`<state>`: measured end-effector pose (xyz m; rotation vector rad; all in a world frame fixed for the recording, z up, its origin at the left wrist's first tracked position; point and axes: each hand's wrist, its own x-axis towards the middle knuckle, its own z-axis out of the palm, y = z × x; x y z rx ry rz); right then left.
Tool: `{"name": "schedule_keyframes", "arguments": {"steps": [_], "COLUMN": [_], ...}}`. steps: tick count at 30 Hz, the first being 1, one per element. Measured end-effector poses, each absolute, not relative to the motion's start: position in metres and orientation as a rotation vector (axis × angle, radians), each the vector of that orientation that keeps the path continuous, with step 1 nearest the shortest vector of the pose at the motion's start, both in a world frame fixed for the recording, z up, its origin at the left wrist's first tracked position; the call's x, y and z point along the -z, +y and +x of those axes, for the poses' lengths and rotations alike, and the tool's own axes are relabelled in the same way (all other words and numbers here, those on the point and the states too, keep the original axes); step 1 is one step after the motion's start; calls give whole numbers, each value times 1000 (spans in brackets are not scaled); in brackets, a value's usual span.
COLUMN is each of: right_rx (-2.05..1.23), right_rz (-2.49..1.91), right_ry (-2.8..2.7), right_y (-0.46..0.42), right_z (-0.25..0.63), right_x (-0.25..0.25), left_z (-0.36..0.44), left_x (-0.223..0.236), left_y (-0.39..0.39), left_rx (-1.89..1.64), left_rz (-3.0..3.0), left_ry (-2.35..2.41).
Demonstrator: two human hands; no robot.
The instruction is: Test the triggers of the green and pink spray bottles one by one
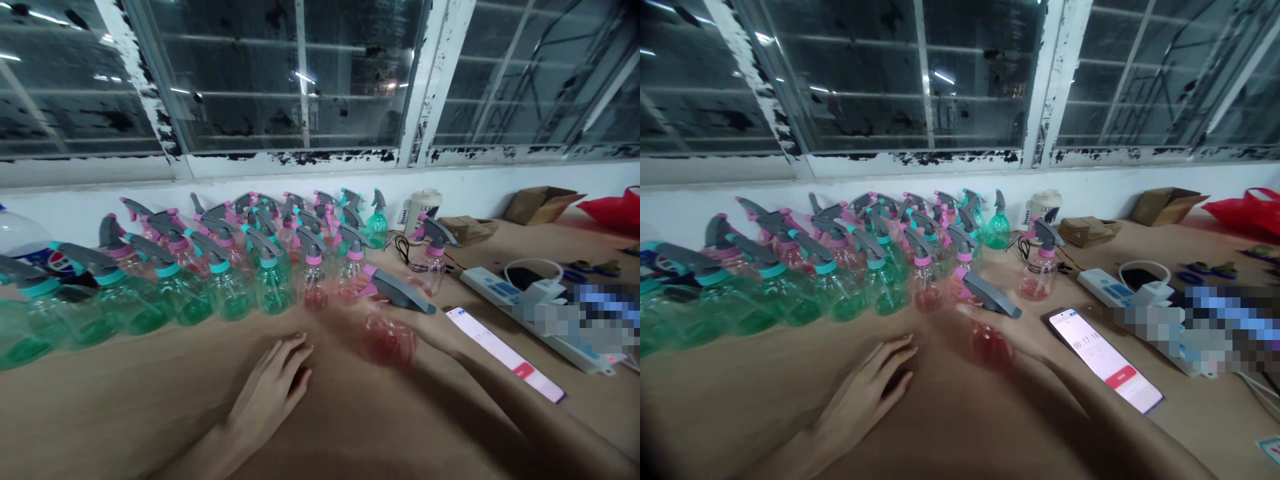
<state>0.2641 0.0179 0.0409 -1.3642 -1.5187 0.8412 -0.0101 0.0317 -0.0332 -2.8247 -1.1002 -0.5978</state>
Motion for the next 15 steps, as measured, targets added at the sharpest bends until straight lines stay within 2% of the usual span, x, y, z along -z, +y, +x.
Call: {"name": "schedule_keyframes", "arguments": {"steps": [4,10,15], "right_rx": [-845,-1080,-871], "right_rz": [-1335,-1190,-1207], "right_ry": [-1623,-1641,-1655], "right_y": [17,16,20], "right_z": [253,236,231], "right_x": [-49,-66,-60], "left_z": [-11,-13,-13], "left_x": [33,34,33], "left_y": [34,38,37], "left_rx": [476,383,404], "left_rz": [-2759,-2767,-2782], "left_ry": [-1030,-991,-994]}}
